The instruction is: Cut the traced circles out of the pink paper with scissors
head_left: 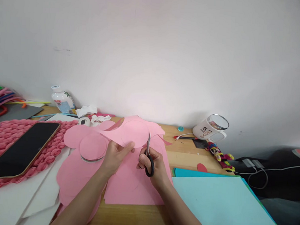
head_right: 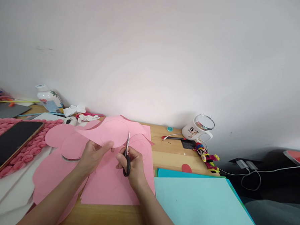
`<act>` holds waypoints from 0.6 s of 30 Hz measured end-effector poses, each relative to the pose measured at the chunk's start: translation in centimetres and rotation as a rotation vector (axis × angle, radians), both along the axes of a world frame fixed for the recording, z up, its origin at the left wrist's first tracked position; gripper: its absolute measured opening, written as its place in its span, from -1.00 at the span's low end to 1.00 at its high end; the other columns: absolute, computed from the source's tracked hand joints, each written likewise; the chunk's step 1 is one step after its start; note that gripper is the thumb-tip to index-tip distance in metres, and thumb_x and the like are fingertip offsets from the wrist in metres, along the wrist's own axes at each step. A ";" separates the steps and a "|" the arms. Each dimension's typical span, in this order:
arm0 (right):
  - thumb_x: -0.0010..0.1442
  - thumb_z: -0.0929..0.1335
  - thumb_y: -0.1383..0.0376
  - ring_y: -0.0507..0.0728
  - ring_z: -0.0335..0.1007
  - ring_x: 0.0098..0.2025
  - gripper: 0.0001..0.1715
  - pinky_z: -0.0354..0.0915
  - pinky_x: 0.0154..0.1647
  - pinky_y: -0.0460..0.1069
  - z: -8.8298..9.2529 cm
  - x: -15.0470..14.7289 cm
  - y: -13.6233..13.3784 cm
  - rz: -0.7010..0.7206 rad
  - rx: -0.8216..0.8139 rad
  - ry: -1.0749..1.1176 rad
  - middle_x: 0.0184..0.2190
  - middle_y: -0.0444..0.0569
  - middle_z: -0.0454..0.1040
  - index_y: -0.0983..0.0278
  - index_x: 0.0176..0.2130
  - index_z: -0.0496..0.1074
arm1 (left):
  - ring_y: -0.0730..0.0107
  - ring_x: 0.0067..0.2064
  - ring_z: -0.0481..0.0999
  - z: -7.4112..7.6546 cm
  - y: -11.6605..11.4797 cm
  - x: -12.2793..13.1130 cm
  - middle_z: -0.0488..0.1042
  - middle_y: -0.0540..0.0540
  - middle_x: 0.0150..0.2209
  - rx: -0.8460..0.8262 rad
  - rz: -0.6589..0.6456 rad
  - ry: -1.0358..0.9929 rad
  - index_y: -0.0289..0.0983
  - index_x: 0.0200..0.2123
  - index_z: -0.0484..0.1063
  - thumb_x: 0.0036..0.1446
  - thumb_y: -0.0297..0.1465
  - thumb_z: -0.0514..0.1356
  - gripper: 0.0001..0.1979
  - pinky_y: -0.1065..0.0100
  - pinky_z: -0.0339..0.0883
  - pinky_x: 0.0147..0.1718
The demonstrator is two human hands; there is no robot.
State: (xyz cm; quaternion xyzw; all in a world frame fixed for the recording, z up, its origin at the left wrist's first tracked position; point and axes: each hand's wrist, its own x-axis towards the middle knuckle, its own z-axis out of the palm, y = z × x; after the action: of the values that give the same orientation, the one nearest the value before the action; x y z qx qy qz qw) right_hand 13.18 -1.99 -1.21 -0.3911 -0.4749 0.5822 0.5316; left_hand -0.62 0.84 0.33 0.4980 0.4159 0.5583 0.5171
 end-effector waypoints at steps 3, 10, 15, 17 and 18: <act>0.04 0.35 0.25 -0.02 0.15 -0.61 -0.75 0.24 -0.52 -0.06 0.0 0.0 0.0 0.002 -0.006 -0.005 -0.67 -0.22 0.21 0.25 -0.59 0.25 | 0.44 -0.45 0.39 -0.1 0.0 -0.1 0.40 0.02 -0.56 0.008 0.008 0.008 -0.29 -0.48 0.40 -0.02 -0.35 0.26 -0.86 0.37 0.32 -0.39; 0.04 0.35 0.26 -0.03 0.13 -0.62 -0.76 0.25 -0.51 -0.07 -0.2 0.0 0.1 0.016 -0.009 0.031 -0.67 -0.23 0.21 0.26 -0.57 0.27 | 0.44 -0.46 0.39 0.1 0.0 0.0 0.41 0.02 -0.56 0.012 0.025 0.014 -0.29 -0.49 0.39 -0.02 -0.36 0.26 -0.87 0.39 0.32 -0.40; 0.04 0.34 0.28 -0.03 0.15 -0.63 -0.76 0.23 -0.53 -0.07 -0.4 0.1 0.0 0.014 -0.002 0.021 -0.68 -0.23 0.22 0.25 -0.59 0.26 | 0.46 -0.47 0.39 0.2 0.0 0.0 0.41 0.04 -0.57 0.005 0.023 -0.017 -0.29 -0.47 0.40 -0.03 -0.36 0.27 -0.87 0.39 0.31 -0.41; 0.05 0.34 0.28 -0.03 0.16 -0.63 -0.76 0.22 -0.54 -0.08 -0.3 0.1 0.0 0.016 0.000 0.017 -0.68 -0.23 0.22 0.26 -0.59 0.26 | 0.46 -0.47 0.39 0.1 0.1 0.0 0.41 0.04 -0.57 0.009 0.023 -0.012 -0.29 -0.47 0.39 -0.03 -0.36 0.27 -0.87 0.40 0.31 -0.41; 0.05 0.34 0.29 -0.03 0.16 -0.63 -0.76 0.21 -0.54 -0.08 -0.3 0.1 0.0 0.019 0.000 0.019 -0.68 -0.23 0.22 0.26 -0.59 0.26 | 0.46 -0.46 0.39 0.1 0.1 0.0 0.41 0.04 -0.57 0.015 0.023 -0.012 -0.29 -0.47 0.39 -0.02 -0.37 0.26 -0.87 0.40 0.30 -0.41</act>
State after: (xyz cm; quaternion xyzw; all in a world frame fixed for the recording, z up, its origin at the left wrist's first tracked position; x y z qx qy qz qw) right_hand 13.23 -1.96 -1.52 -0.3810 -0.4735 0.5907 0.5308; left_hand -0.64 0.91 0.45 0.4935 0.4144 0.5703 0.5095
